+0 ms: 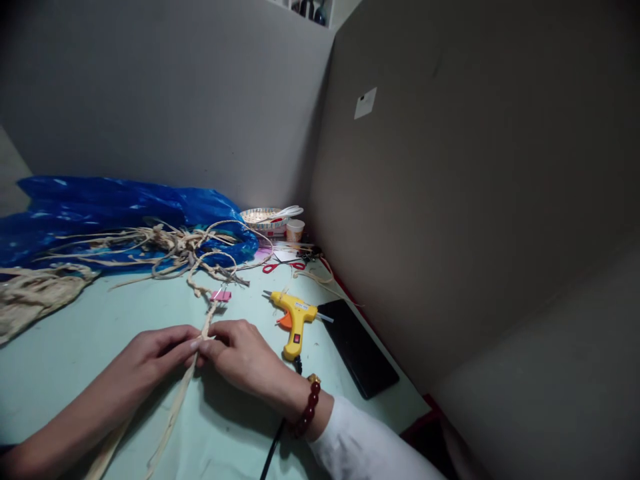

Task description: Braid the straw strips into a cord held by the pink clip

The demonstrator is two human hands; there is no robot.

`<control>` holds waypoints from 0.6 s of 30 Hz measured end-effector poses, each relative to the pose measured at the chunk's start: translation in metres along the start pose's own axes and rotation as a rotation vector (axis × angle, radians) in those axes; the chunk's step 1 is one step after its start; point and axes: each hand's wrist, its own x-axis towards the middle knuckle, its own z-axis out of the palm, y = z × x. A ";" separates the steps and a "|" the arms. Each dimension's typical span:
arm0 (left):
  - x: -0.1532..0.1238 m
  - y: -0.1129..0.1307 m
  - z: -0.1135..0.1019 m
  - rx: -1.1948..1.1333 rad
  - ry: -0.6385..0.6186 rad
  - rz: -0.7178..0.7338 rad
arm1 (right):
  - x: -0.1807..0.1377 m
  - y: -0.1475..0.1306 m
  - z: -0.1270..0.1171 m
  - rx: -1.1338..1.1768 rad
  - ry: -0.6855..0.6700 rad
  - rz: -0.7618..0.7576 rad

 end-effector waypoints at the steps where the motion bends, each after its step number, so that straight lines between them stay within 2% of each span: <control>1: -0.001 0.000 0.000 0.067 0.029 0.013 | 0.000 -0.001 0.000 -0.058 0.014 -0.034; 5: -0.008 0.002 0.005 0.238 0.068 0.013 | -0.002 -0.001 0.000 -0.073 0.018 -0.049; 10: -0.014 0.004 0.009 0.450 0.075 0.013 | -0.002 0.004 0.003 -0.018 0.104 -0.039; 13: -0.014 0.003 0.009 0.522 0.088 0.008 | -0.001 0.006 0.006 0.151 0.148 0.025; 16: -0.012 0.005 0.006 0.484 0.104 0.001 | 0.000 0.008 0.010 0.379 0.228 0.108; 18: -0.011 0.006 0.004 0.441 0.108 0.007 | 0.001 0.007 0.012 0.418 0.276 0.126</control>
